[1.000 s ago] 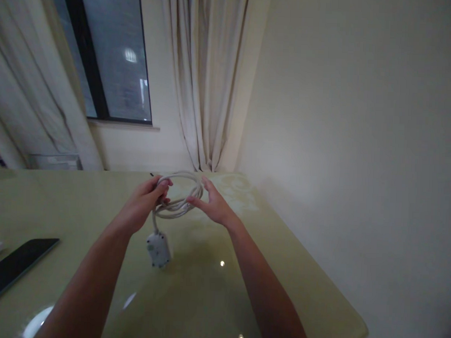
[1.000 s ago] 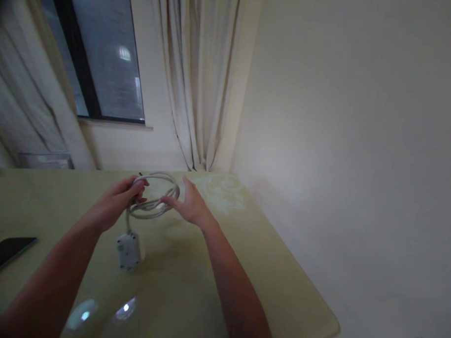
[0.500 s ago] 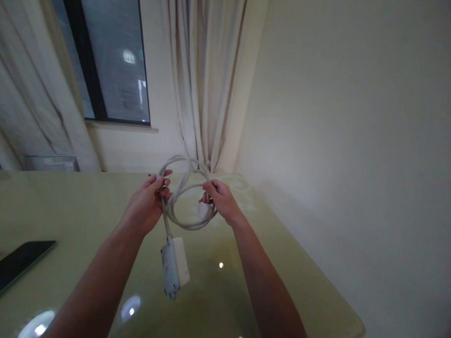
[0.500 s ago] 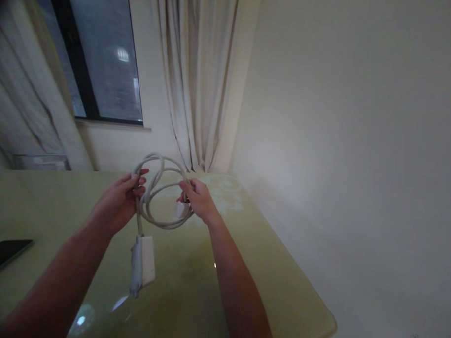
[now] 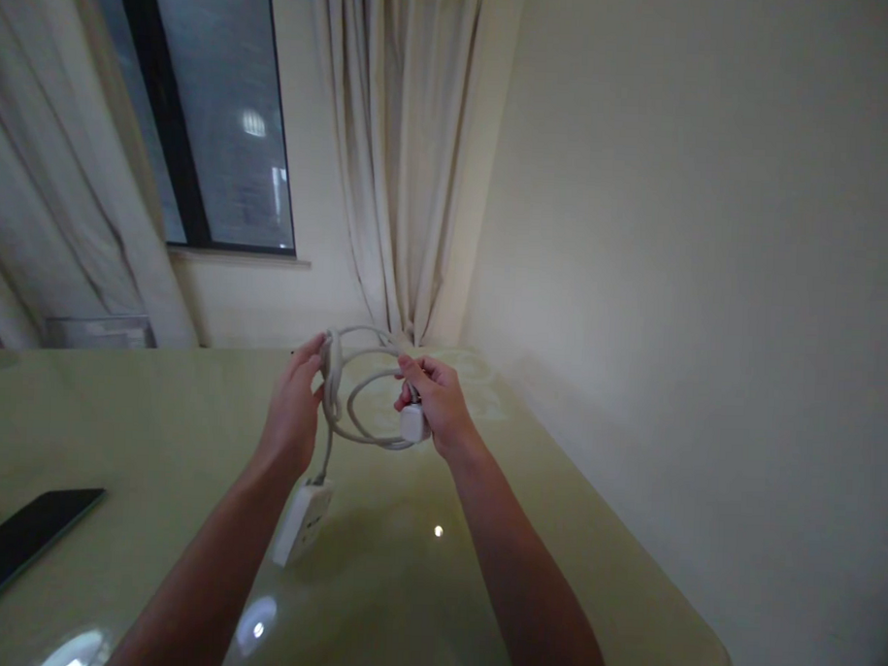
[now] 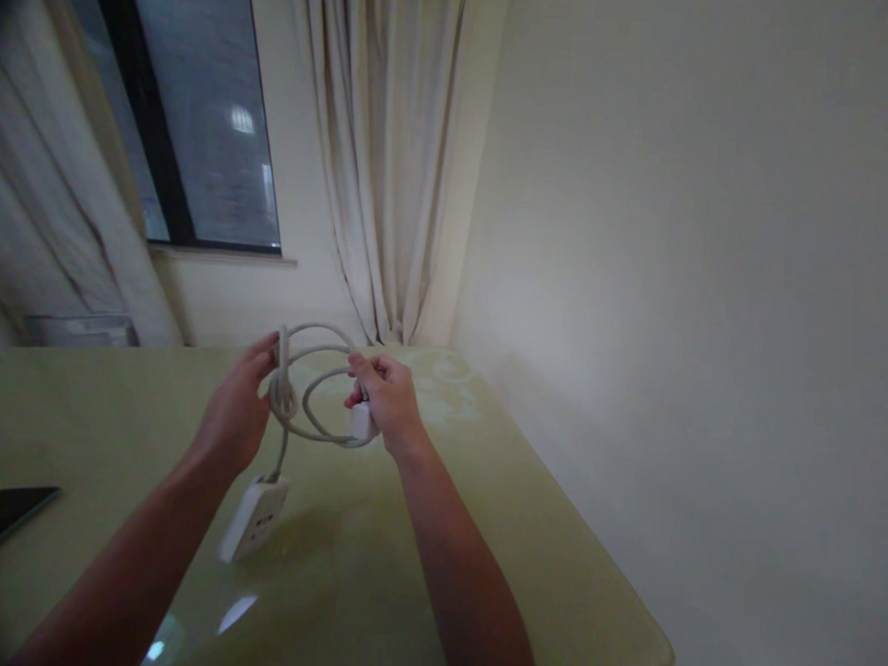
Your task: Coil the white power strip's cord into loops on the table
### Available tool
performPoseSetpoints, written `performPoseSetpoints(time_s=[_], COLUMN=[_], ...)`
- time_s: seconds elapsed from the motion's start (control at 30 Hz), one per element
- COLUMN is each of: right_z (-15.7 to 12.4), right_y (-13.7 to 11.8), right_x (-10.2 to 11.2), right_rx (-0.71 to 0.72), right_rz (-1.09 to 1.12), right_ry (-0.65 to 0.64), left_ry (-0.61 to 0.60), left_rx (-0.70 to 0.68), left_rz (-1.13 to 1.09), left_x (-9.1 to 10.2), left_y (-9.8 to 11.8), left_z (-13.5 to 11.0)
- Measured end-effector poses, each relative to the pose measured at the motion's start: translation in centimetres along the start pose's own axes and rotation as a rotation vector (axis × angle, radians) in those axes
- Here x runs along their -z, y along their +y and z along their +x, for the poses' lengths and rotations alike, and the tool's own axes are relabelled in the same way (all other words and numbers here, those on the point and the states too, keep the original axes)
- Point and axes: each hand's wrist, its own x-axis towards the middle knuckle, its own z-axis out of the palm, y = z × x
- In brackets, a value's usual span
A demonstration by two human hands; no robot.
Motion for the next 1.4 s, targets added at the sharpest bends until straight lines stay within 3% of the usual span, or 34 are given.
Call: performPoseSetpoints(time_s=[0.1,0.2,0.37,0.53,0.73,0.87,0.93,1.07,1.23,1.4], right_z=[-0.2,-0.3,-0.6,-1.4,-1.7,-1.8,-1.9,-2.0,-2.7,-3.9], right_y=[-0.1,-0.3,-1.3,-2.2,-1.9,-2.5,-3.1,-4.3,-6.0,-6.9], right_x=[-0.4,-0.5,-0.1,-0.1,-0.1,0.4,0.8,2.1,3.5,3.4], right_rx=[-0.003,-0.022,-0.081,-0.089,0.068,0.318,0.391,0.352,0.329,0.34], right_rz=[0.031,0.065,0.134,0.077,-0.173,-0.57,-0.669,-0.758,-1.0,-1.011], right_ry=[0.013,0.016,-0.018,-0.092,-0.097,0.036,0.072,0.08,0.011,-0.126], left_ry=[0.041,-0.02,-0.137,-0.249,-0.248,-0.245,-0.28,-0.413,-0.256,-0.192], left_rx=[-0.119,-0.239,-0.208,-0.259,-0.37,-0.486,-0.531,-0.436,-0.307,-0.359], left_rz=[0.035,0.122,0.204,0.307,0.611,0.757,0.783,0.639,0.272,0.217], left_x=[-0.4,-1.1,-1.6,-0.9,-0.2,0.2,0.7,2.0,3.0,2.6], left_y=[0.5,1.1,2.0,1.2,0.7,0.9,0.9,1.3,2.1,1.9], left_z=[-0.5,-1.2,-1.9,-1.3,-0.8,-0.6,-0.3,0.4,0.5,-0.1])
